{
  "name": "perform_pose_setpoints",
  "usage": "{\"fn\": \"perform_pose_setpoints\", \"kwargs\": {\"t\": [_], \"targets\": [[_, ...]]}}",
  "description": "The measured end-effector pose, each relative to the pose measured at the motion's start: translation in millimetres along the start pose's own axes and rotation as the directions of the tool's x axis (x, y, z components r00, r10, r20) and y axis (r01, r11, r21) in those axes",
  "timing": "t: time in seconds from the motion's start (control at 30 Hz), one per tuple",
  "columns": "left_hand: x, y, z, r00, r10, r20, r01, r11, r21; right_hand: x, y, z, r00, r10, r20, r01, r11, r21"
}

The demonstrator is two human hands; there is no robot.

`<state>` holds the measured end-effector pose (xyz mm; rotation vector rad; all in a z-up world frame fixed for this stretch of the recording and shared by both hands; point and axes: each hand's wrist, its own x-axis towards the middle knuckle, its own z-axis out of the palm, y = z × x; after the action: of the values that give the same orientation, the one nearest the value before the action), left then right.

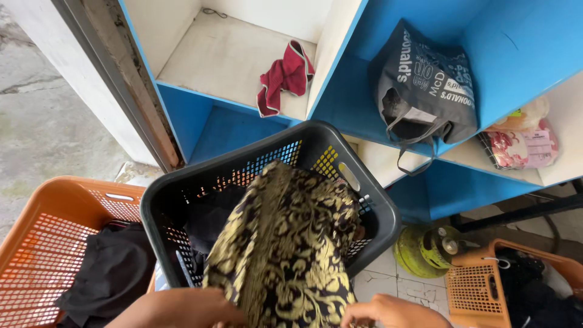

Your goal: The person folds two patterned garments by hand. They unfold, align, and fold each item into a compact rectangle, then place the finished pieces into an orange basket.

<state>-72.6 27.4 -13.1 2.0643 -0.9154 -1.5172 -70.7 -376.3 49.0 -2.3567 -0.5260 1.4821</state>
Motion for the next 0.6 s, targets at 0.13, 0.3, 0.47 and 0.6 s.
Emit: {"fn": "perform_pose_setpoints", "kwargs": {"t": [0.13,0.3,0.47,0.6], "targets": [[29,-52,16,0.982,0.179,-0.056,-0.184,0.977,-0.107,9,41,31,0.920,-0.249,-0.302,0.303,0.941,0.150],[72,-78,-37,0.668,0.315,-0.674,-0.714,0.528,-0.460,75,81,-14,0.783,-0.064,-0.619,0.554,0.525,0.646],[80,-83,-129,0.717,-0.026,-0.696,-0.684,0.169,-0.710,131,94,-108,0.615,0.245,-0.750,0.677,0.324,0.661],[95,-110,-124,0.773,-0.375,-0.512,-0.308,0.482,-0.820,173,128,-117,0.563,0.432,-0.705,0.495,0.506,0.706]]}}
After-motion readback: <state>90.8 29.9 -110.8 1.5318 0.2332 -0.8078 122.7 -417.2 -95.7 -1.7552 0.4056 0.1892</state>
